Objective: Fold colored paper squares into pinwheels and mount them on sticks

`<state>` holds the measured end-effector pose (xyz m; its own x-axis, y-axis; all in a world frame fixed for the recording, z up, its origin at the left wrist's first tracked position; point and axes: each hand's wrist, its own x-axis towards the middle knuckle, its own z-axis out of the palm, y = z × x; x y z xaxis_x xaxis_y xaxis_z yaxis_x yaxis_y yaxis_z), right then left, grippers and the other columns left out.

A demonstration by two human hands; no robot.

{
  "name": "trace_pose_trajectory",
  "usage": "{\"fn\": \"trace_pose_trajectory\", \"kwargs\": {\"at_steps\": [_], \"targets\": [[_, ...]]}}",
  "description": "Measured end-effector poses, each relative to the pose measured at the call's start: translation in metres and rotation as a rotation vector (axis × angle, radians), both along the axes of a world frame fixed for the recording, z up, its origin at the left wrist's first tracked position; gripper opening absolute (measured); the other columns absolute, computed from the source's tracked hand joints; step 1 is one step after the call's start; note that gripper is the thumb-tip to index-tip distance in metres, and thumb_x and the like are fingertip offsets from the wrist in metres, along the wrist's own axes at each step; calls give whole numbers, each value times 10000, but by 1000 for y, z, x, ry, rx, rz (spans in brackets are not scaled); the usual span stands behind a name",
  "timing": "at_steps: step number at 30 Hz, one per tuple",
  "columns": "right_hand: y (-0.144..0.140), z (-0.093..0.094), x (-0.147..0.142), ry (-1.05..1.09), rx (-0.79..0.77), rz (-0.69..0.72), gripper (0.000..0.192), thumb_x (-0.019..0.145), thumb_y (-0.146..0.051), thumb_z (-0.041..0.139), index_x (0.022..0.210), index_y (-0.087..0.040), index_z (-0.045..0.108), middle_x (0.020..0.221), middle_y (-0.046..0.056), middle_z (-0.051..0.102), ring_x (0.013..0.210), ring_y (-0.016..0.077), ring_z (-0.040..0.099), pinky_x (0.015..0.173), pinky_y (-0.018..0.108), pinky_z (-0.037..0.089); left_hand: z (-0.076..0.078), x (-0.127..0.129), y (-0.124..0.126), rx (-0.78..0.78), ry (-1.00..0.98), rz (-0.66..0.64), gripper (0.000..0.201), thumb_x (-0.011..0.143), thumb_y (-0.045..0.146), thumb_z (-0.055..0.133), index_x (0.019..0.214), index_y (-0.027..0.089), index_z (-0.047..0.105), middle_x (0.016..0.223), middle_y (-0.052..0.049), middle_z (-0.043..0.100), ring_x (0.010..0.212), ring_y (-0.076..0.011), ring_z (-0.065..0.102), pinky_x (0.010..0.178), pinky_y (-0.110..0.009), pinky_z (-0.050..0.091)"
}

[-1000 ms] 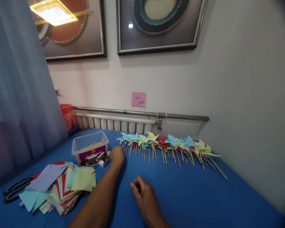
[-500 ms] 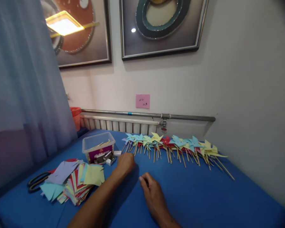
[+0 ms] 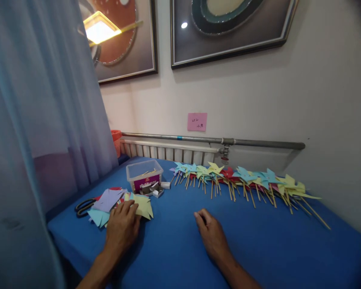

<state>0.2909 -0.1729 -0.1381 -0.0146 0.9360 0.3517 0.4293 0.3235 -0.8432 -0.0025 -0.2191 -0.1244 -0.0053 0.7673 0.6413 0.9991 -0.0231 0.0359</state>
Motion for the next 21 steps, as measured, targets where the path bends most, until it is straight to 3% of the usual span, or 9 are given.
{"fn": "trace_pose_trajectory", "kwargs": {"at_steps": [3,5,9,15,18,21], "targets": [[0,1,-1,-1,-9,-1,378,928,-524,471,666,-252,455,555,-63,430,536,147,410,540,273,319,2,-8,6,-100,64,-47,334,868,209,556,1170,224,697,1328,-123,656,1264,-316,540,1042,-479,373],[0,2,-1,-7,-16,-1,376,930,-523,468,671,-252,455,561,-62,430,541,147,410,548,274,322,1,-5,8,-123,63,-45,286,871,184,536,1084,221,723,1262,-119,690,1223,-301,566,1063,-490,343],[-3,4,0,-4,-26,14,371,933,-518,462,676,-251,450,567,-63,421,543,145,403,551,273,325,0,1,8,-102,29,-14,251,906,180,495,863,215,739,1087,-103,743,1066,-278,629,1028,-489,351],[-3,5,-1,9,-28,13,376,923,-528,473,672,-248,459,567,-62,422,539,142,400,535,267,327,14,2,5,-36,-82,-31,255,934,221,493,872,226,741,1144,-99,740,1082,-285,633,1012,-466,388],[0,1,-1,17,-36,15,384,919,-549,464,678,-249,468,567,-59,441,542,147,419,545,269,345,35,16,17,38,-337,-108,269,940,265,470,890,212,730,1138,-105,737,1108,-280,629,1015,-436,421],[7,-4,1,102,-81,35,395,903,-587,472,720,-242,532,619,-29,557,572,165,515,576,282,401,60,48,42,-141,-847,-313,255,895,354,519,816,187,695,877,-64,744,851,-228,673,797,-338,520]]}}
